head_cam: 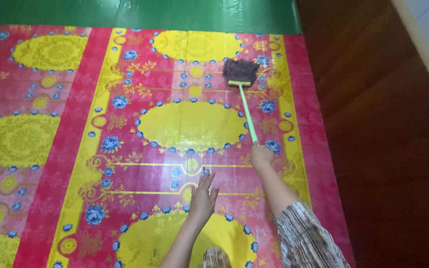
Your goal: The person mops a colorful patterned floor using a mop with a green handle and a dark head. They move the mop back and forth across the surface, covering different sections of the room.
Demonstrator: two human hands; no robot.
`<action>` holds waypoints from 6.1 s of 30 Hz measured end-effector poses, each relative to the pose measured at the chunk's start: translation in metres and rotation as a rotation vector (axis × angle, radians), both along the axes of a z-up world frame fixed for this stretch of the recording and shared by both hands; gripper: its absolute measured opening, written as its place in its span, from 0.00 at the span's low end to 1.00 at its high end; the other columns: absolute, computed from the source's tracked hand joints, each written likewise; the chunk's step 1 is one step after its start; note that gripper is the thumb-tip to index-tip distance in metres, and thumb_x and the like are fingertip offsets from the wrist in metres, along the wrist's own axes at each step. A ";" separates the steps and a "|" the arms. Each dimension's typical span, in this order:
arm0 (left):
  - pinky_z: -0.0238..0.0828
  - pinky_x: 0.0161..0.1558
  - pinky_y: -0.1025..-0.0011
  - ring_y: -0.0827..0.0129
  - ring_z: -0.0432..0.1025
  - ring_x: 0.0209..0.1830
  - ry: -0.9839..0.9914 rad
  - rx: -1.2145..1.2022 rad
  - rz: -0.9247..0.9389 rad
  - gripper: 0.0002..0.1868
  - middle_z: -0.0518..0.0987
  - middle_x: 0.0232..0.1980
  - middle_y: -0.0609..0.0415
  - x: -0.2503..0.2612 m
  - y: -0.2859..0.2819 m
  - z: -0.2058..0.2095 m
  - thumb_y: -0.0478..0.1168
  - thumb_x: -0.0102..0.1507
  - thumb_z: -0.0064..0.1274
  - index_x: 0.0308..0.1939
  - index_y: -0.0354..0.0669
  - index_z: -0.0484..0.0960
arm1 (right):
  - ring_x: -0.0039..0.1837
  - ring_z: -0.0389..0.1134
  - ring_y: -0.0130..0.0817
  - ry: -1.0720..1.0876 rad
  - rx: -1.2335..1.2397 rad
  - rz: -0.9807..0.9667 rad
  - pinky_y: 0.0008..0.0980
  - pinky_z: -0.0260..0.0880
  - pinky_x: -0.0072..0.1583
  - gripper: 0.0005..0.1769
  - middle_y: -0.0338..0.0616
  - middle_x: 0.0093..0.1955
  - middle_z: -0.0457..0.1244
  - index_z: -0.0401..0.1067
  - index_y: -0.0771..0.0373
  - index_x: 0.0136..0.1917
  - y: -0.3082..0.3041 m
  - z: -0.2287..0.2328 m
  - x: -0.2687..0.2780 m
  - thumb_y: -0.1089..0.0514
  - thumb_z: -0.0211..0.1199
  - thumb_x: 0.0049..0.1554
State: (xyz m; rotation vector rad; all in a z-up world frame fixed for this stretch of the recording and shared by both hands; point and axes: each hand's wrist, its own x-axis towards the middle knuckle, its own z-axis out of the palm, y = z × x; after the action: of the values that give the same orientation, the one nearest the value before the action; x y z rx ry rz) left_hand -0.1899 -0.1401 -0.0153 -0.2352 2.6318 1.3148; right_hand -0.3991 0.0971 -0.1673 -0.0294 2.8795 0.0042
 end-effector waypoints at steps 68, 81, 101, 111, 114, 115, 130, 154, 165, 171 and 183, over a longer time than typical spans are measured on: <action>0.44 0.73 0.37 0.50 0.58 0.77 0.138 0.028 -0.068 0.27 0.65 0.77 0.45 0.093 0.007 0.038 0.45 0.68 0.46 0.72 0.50 0.68 | 0.46 0.76 0.51 0.037 -0.054 0.092 0.52 0.76 0.45 0.16 0.52 0.44 0.72 0.77 0.63 0.54 -0.024 0.195 0.268 0.59 0.51 0.60; 0.54 0.76 0.46 0.50 0.57 0.79 0.293 0.212 -0.001 0.29 0.63 0.77 0.43 0.069 -0.022 0.001 0.45 0.68 0.46 0.74 0.45 0.66 | 0.43 0.74 0.53 0.180 -0.165 0.004 0.57 0.73 0.41 0.21 0.52 0.41 0.69 0.71 0.62 0.55 -0.021 0.049 0.278 0.46 0.47 0.60; 0.34 0.76 0.42 0.52 0.47 0.82 0.036 0.019 0.035 0.28 0.59 0.80 0.45 0.004 -0.120 0.021 0.46 0.69 0.43 0.74 0.47 0.64 | 0.50 0.75 0.55 0.013 -0.035 -0.040 0.55 0.75 0.48 0.21 0.55 0.47 0.71 0.68 0.59 0.67 -0.114 -0.002 -0.055 0.54 0.43 0.65; 0.35 0.76 0.43 0.52 0.49 0.81 0.009 0.055 0.045 0.29 0.60 0.79 0.46 0.010 -0.108 0.003 0.45 0.69 0.44 0.74 0.49 0.64 | 0.46 0.74 0.56 0.028 -0.101 -0.023 0.57 0.73 0.46 0.22 0.56 0.44 0.71 0.68 0.65 0.63 -0.145 -0.008 0.040 0.53 0.39 0.66; 0.37 0.76 0.42 0.53 0.51 0.81 0.056 0.052 0.042 0.28 0.62 0.79 0.47 0.022 -0.106 0.006 0.45 0.69 0.44 0.74 0.49 0.65 | 0.46 0.74 0.55 0.010 -0.125 -0.011 0.56 0.72 0.47 0.23 0.55 0.44 0.71 0.69 0.64 0.62 -0.137 0.005 0.096 0.50 0.37 0.70; 0.39 0.76 0.42 0.54 0.52 0.81 0.066 0.045 0.041 0.28 0.63 0.78 0.48 0.027 -0.106 0.008 0.45 0.69 0.44 0.74 0.49 0.65 | 0.46 0.74 0.54 -0.026 -0.105 0.020 0.55 0.73 0.46 0.22 0.54 0.44 0.72 0.69 0.64 0.64 -0.133 0.012 0.117 0.51 0.38 0.71; 0.43 0.75 0.41 0.53 0.59 0.77 0.109 0.092 -0.018 0.29 0.66 0.77 0.48 0.106 -0.074 0.015 0.44 0.67 0.47 0.73 0.48 0.67 | 0.50 0.75 0.50 -0.237 0.125 0.132 0.52 0.76 0.44 0.23 0.52 0.49 0.71 0.61 0.59 0.73 -0.138 0.186 0.330 0.58 0.45 0.66; 0.39 0.76 0.43 0.52 0.52 0.81 0.100 0.050 0.048 0.27 0.63 0.78 0.46 -0.030 -0.205 0.019 0.45 0.70 0.45 0.74 0.48 0.66 | 0.50 0.75 0.50 -0.063 0.024 -0.048 0.53 0.75 0.46 0.22 0.50 0.48 0.72 0.73 0.60 0.62 -0.230 0.019 -0.042 0.51 0.41 0.68; 0.36 0.77 0.44 0.52 0.50 0.82 0.062 0.086 0.068 0.28 0.61 0.79 0.48 -0.028 -0.204 0.027 0.44 0.69 0.45 0.74 0.50 0.65 | 0.49 0.75 0.56 -0.054 -0.053 -0.063 0.54 0.73 0.51 0.30 0.56 0.46 0.72 0.75 0.64 0.60 -0.218 -0.001 0.006 0.47 0.34 0.72; 0.35 0.77 0.44 0.53 0.50 0.81 0.132 0.089 0.049 0.29 0.61 0.79 0.47 -0.005 -0.192 0.032 0.45 0.69 0.45 0.75 0.51 0.64 | 0.51 0.74 0.57 -0.078 -0.137 -0.131 0.55 0.75 0.49 0.22 0.58 0.49 0.71 0.66 0.60 0.67 -0.207 0.021 0.081 0.53 0.44 0.64; 0.38 0.75 0.41 0.53 0.52 0.81 0.145 0.045 0.064 0.28 0.63 0.78 0.48 0.153 -0.166 0.055 0.46 0.68 0.46 0.73 0.49 0.67 | 0.58 0.73 0.56 -0.158 -0.132 -0.165 0.57 0.72 0.55 0.28 0.57 0.56 0.69 0.73 0.61 0.62 -0.158 0.051 0.242 0.47 0.34 0.71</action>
State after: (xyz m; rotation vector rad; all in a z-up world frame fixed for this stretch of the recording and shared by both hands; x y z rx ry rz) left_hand -0.0366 -0.3061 0.0394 -0.2273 2.7306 1.4613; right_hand -0.1569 -0.0612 -0.1158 0.1745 2.7106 -0.2098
